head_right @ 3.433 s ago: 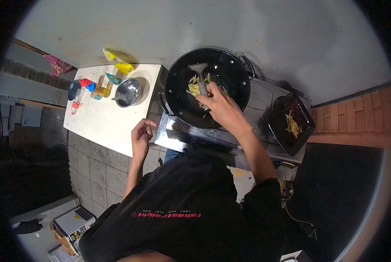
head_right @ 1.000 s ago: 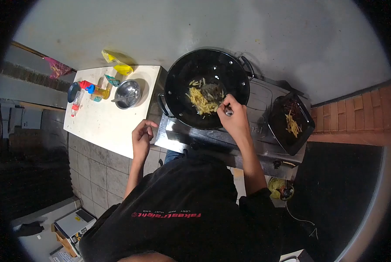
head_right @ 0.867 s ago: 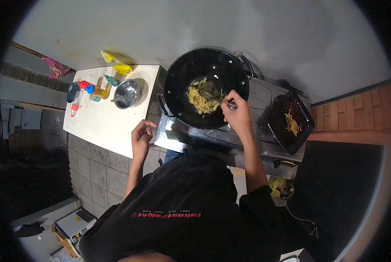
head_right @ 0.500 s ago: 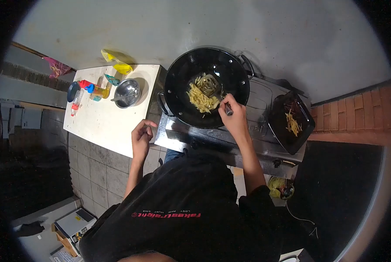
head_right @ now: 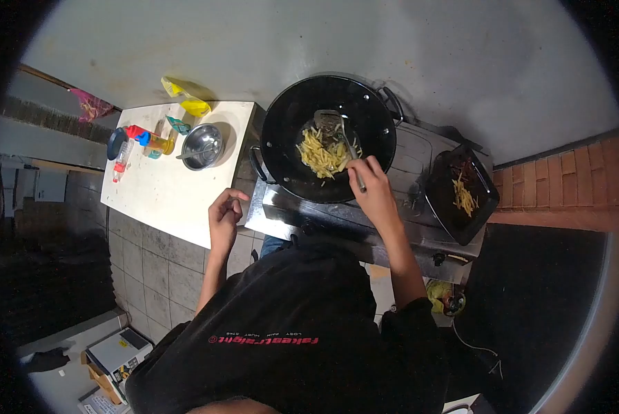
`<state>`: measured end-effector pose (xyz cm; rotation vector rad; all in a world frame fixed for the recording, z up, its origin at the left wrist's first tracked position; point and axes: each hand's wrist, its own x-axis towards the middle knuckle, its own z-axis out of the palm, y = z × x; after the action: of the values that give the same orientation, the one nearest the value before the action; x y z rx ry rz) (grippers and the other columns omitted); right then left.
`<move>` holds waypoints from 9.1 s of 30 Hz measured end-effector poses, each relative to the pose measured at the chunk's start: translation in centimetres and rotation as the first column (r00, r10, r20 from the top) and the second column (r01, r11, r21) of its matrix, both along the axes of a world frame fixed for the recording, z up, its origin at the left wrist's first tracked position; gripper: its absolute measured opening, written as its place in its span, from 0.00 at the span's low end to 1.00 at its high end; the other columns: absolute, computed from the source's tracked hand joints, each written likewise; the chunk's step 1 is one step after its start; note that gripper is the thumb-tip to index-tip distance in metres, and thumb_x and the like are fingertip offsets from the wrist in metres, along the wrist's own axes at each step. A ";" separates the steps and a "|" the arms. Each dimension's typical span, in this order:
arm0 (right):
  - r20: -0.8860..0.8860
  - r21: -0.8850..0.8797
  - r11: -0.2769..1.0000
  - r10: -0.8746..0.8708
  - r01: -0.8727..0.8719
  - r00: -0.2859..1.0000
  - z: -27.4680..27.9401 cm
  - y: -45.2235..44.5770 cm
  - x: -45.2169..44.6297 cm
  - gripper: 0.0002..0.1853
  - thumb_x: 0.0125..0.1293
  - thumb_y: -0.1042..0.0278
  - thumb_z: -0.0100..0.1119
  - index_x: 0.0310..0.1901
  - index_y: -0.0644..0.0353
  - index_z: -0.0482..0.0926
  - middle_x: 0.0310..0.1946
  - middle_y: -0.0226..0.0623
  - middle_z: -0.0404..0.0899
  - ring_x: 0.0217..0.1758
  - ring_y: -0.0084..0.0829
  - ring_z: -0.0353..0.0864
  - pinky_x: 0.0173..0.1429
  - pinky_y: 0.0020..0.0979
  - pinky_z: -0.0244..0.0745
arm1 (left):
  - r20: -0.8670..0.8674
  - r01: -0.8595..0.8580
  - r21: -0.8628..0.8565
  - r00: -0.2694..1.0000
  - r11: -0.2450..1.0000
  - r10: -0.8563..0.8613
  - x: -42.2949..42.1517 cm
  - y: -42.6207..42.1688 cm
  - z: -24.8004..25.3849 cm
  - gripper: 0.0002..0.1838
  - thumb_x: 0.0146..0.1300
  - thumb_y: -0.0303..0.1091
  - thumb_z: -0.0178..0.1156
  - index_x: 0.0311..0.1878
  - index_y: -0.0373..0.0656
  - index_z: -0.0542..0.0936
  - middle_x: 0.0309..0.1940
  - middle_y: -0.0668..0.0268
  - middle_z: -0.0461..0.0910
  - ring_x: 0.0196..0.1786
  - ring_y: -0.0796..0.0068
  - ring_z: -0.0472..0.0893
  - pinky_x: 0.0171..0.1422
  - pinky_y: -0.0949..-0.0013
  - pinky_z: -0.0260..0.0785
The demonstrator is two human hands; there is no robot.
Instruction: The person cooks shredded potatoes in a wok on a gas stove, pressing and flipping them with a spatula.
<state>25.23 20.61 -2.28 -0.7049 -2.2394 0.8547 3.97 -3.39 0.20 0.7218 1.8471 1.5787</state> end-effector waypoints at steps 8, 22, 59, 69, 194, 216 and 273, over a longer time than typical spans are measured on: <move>-0.079 -0.401 0.887 -0.282 0.228 0.956 -0.9 -0.1 -0.6 0.06 0.71 0.71 0.64 0.39 0.62 0.78 0.21 0.37 0.79 0.22 0.27 0.83 0.30 0.31 0.74 | -0.007 0.000 -0.014 1.000 1.000 0.000 0.0 0.0 -0.2 0.27 0.43 0.13 0.37 0.44 0.33 0.81 0.20 0.77 0.62 0.25 0.85 0.58 0.30 0.77 0.46; -0.069 -0.369 0.915 -0.200 0.161 0.977 -1.6 1.1 -2.1 0.08 0.68 0.73 0.64 0.34 0.63 0.74 0.19 0.39 0.77 0.19 0.26 0.78 0.28 0.31 0.69 | -0.015 -0.002 -0.011 1.000 1.000 0.002 0.0 0.0 0.1 0.27 0.43 0.13 0.37 0.44 0.34 0.81 0.20 0.77 0.61 0.25 0.86 0.58 0.30 0.77 0.46; 0.023 0.100 0.991 0.088 -0.090 0.996 1.0 1.2 0.5 0.12 0.64 0.87 0.62 0.47 0.63 0.81 0.42 0.41 0.66 0.42 0.40 0.77 0.49 0.31 0.76 | 0.009 0.002 -0.004 1.000 1.000 -0.001 -0.1 -0.1 -0.3 0.28 0.42 0.13 0.36 0.43 0.34 0.81 0.21 0.76 0.61 0.25 0.85 0.59 0.31 0.77 0.47; 0.016 0.125 0.991 0.048 -0.050 0.999 0.9 1.7 1.3 0.15 0.61 0.86 0.63 0.48 0.60 0.82 0.43 0.43 0.69 0.43 0.47 0.80 0.47 0.43 0.76 | -0.003 -0.001 -0.014 1.000 1.000 0.001 -0.2 0.2 0.0 0.27 0.43 0.13 0.36 0.43 0.34 0.81 0.20 0.76 0.61 0.25 0.85 0.58 0.30 0.77 0.47; 0.556 -0.018 0.893 0.383 -0.449 0.738 10.5 -7.8 4.2 0.23 0.57 0.79 0.66 0.56 0.59 0.77 0.53 0.44 0.69 0.56 0.45 0.80 0.53 0.42 0.82 | -0.008 0.010 -0.009 1.000 1.000 -0.010 0.2 -0.6 -0.2 0.27 0.43 0.12 0.36 0.43 0.33 0.81 0.21 0.76 0.61 0.25 0.85 0.58 0.30 0.76 0.47; 0.473 -0.050 0.924 0.355 -0.378 0.806 8.8 -8.2 2.4 0.23 0.58 0.81 0.65 0.57 0.62 0.76 0.50 0.46 0.67 0.56 0.46 0.78 0.52 0.44 0.81 | 0.020 0.007 0.012 1.000 1.000 -0.007 0.6 0.1 -0.1 0.28 0.44 0.10 0.35 0.43 0.33 0.81 0.20 0.76 0.60 0.26 0.85 0.58 0.31 0.76 0.47; -0.256 -0.682 0.683 -0.558 0.262 0.789 -0.3 -3.1 -1.1 0.13 0.74 0.62 0.64 0.46 0.66 0.80 0.27 0.32 0.78 0.24 0.19 0.78 0.27 0.24 0.75 | 0.014 0.313 0.080 0.949 0.946 -0.315 -6.8 3.7 -1.4 0.26 0.47 0.11 0.37 0.45 0.34 0.80 0.21 0.76 0.62 0.26 0.86 0.60 0.31 0.77 0.48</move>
<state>24.09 17.50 -2.56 -1.1369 -1.2691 1.3582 -2.82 0.34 -1.21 0.9725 1.5670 1.4470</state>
